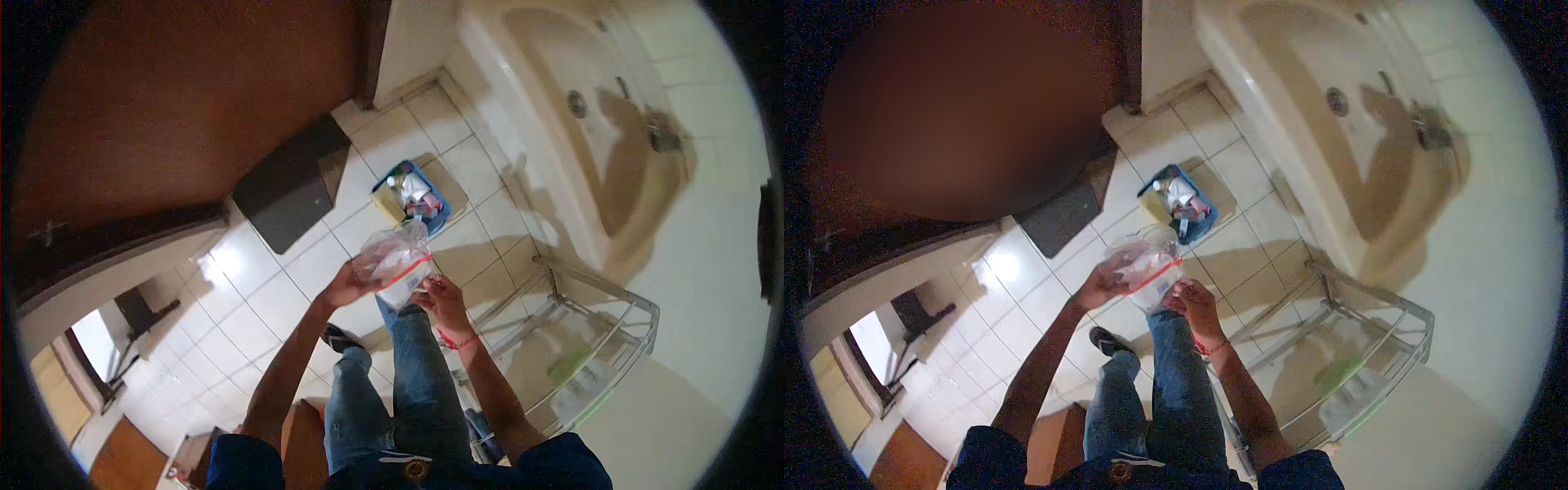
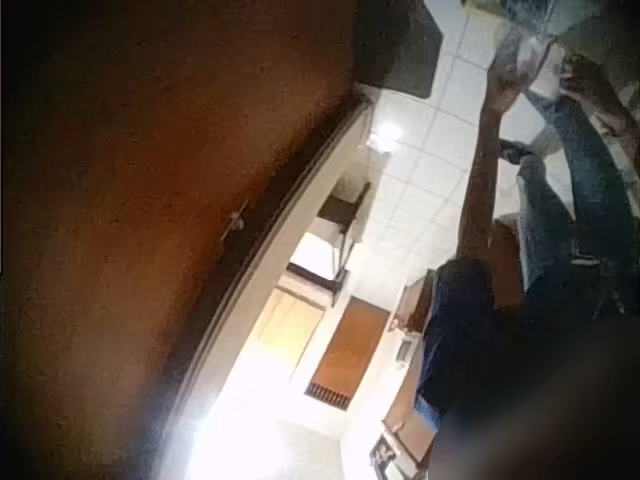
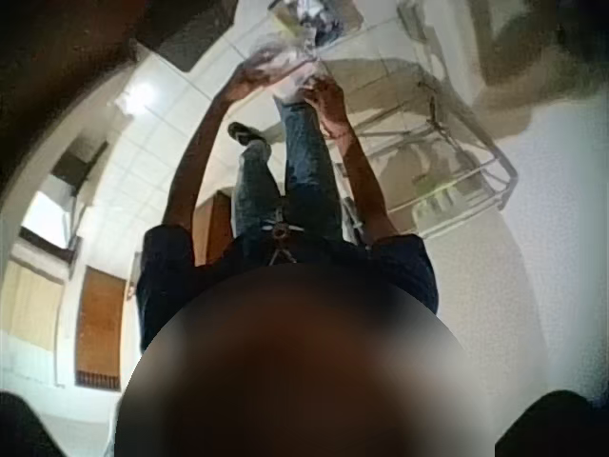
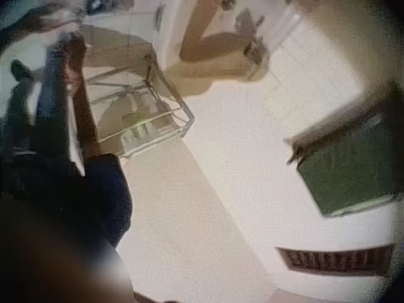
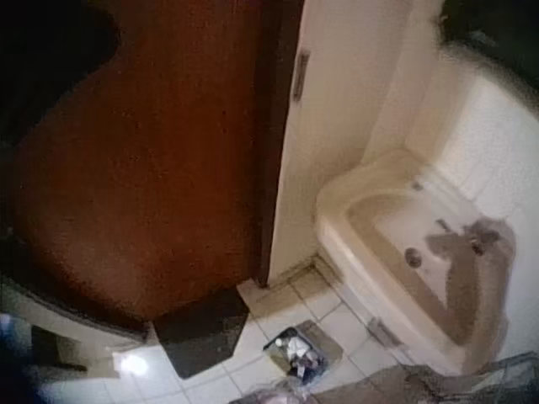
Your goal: Organizing toiletries and towels on a bathroom shelf.
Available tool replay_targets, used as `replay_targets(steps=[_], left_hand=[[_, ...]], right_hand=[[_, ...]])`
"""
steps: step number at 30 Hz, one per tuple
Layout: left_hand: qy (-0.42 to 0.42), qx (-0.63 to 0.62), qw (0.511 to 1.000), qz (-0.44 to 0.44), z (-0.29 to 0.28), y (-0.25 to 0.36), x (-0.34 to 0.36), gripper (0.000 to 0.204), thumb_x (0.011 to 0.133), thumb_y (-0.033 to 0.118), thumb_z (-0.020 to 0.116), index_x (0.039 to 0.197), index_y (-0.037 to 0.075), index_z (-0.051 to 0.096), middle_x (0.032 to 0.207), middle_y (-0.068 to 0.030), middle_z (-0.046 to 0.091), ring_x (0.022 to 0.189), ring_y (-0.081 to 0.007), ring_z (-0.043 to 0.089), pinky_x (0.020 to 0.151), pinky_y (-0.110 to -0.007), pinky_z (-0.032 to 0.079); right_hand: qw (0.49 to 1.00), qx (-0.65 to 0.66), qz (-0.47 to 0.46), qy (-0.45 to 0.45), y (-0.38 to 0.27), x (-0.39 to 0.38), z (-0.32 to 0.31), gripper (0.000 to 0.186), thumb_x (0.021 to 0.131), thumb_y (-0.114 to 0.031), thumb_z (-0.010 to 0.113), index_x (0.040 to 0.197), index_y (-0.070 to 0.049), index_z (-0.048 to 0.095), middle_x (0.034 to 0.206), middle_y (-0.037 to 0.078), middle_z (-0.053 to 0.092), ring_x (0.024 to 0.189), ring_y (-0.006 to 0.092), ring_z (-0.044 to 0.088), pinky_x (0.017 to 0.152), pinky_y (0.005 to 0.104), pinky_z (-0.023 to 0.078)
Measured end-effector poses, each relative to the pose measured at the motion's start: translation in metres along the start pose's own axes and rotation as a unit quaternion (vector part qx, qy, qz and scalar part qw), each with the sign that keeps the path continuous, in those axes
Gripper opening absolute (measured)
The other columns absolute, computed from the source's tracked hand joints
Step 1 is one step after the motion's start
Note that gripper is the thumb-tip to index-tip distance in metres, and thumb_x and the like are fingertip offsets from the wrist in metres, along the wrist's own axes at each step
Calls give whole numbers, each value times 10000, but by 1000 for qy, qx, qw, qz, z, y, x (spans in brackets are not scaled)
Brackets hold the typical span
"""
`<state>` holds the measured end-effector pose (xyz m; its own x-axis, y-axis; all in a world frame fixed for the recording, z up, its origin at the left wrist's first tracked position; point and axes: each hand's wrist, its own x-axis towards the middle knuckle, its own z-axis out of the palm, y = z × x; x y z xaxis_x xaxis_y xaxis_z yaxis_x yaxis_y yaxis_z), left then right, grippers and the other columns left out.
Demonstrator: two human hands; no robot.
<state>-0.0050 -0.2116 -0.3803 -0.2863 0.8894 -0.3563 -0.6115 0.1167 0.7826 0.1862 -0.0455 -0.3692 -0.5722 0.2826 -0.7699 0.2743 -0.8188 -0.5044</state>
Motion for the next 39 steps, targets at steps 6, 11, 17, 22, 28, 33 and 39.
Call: replay_targets(steps=[6, 11, 17, 22, 28, 33, 39], left_hand=[[-25, 45, 998, 32, 71, 111, -63, 618, 954, 312, 584, 1453, 31, 351, 1383, -92, 483, 1278, -190, 431, 1072, -352, 333], [-47, 130, 980, 145, 132, 212, -44, 422, 981, 174, 554, 1360, 24, 444, 1321, -76, 522, 1212, -169, 486, 1019, -315, 387], [1, 97, 975, 201, 191, 276, -22, 147, 957, 106, 592, 1055, 68, 488, 1034, -10, 583, 946, -69, 537, 806, -235, 450], [33, 145, 933, 328, 216, 331, 5, 205, 955, 78, 585, 1093, 74, 433, 918, 24, 529, 846, -58, 508, 756, -214, 435], [118, 200, 893, 386, 292, 386, 29, 582, 929, 22, 592, 1414, 71, 274, 917, -20, 561, 829, -79, 528, 750, -239, 449], [-13, 229, 906, 356, 317, 394, 40, 1104, 764, 61, 791, 1532, 97, -2, 1183, -123, 551, 1072, -192, 554, 950, -348, 458], [-85, 557, 612, 555, 350, 455, 31, 1205, 547, 495, 890, 1508, 171, 238, 1516, -260, 234, 1393, -437, 250, 1091, -543, 283]], right_hand=[[981, 107, -15, -161, -54, -89, 53, 207, 966, -125, 555, 1141, -14, 569, 1123, 64, 627, 992, 150, 629, 838, 303, 549], [919, 181, -65, -345, -74, -112, 70, 402, 902, -125, 633, 1267, -6, 510, 1193, 95, 607, 1106, 173, 588, 924, 319, 512], [945, 173, -106, -256, -150, -163, 112, 653, 870, -150, 634, 1448, -56, 346, 1396, 130, 476, 1273, 265, 475, 1081, 401, 371], [909, -127, -392, -68, -237, -163, 99, 628, 956, -239, 575, 1480, -59, 281, 1321, 151, 515, 1176, 271, 549, 1005, 398, 437], [726, -275, -629, -49, -334, -259, 111, 1052, 765, -193, 810, 1523, -39, 97, 1216, 194, 610, 1074, 283, 619, 921, 408, 489], [665, -378, -642, 55, -369, -295, 110, 730, 700, -179, 853, 1339, -34, 530, 1081, 143, 692, 976, 218, 678, 863, 327, 518], [655, -350, -658, 121, -381, -326, 93, 679, 712, -179, 845, 1320, -71, 561, 1001, 85, 721, 930, 186, 682, 851, 320, 518]])
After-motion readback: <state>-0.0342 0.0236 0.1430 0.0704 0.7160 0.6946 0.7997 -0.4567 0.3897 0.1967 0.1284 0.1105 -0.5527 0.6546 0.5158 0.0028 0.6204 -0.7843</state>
